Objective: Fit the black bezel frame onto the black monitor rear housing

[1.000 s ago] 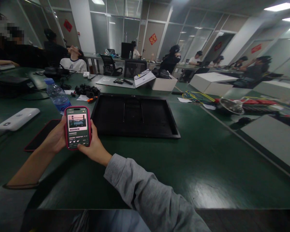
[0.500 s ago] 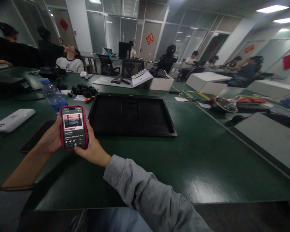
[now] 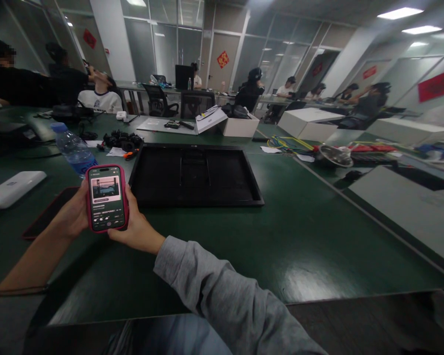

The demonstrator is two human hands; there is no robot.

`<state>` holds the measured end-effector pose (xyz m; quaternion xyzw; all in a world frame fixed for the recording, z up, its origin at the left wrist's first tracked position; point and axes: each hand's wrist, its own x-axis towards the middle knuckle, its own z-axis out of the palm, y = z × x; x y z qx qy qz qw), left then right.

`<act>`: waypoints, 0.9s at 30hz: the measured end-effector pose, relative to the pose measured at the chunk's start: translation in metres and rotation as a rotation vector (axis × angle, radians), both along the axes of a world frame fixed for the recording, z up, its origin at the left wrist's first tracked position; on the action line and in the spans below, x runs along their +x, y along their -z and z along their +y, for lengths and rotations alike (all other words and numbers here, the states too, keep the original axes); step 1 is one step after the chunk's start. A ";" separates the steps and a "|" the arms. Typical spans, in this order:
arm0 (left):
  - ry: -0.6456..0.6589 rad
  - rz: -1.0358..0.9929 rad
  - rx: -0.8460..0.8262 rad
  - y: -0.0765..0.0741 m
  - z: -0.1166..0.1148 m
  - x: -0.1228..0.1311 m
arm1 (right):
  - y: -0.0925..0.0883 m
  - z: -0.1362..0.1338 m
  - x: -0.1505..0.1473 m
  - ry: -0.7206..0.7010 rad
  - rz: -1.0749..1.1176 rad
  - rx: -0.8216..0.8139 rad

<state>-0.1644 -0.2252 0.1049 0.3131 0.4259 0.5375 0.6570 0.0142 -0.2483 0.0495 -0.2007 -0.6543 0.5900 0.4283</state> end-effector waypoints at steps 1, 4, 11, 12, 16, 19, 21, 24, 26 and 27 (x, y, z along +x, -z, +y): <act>0.007 -0.002 0.005 0.001 0.000 -0.001 | 0.001 0.001 0.000 -0.003 -0.004 -0.002; 0.009 -0.014 0.007 0.003 0.001 -0.001 | 0.002 0.002 -0.001 -0.008 0.014 -0.008; 0.009 -0.066 0.011 -0.002 -0.007 -0.001 | -0.010 -0.003 0.001 -0.039 0.107 -0.220; -0.001 -0.083 0.015 -0.001 -0.008 -0.002 | -0.013 -0.004 0.002 -0.053 0.122 -0.271; -0.013 -0.190 0.019 0.004 -0.007 -0.008 | -0.022 -0.009 0.003 -0.099 0.150 -0.413; 0.002 -0.261 0.014 0.008 -0.004 -0.009 | -0.027 -0.011 0.002 -0.086 0.162 -0.427; 0.009 -0.270 -0.004 0.008 -0.004 -0.008 | -0.028 -0.012 0.000 -0.080 0.163 -0.427; 0.001 -0.245 -0.026 0.005 -0.006 -0.005 | -0.027 -0.013 -0.002 -0.079 0.161 -0.414; -0.013 -0.218 -0.015 0.003 -0.007 -0.004 | -0.026 -0.014 -0.003 -0.076 0.163 -0.395; -0.013 -0.207 -0.004 0.002 -0.008 -0.003 | -0.027 -0.015 -0.003 -0.076 0.163 -0.386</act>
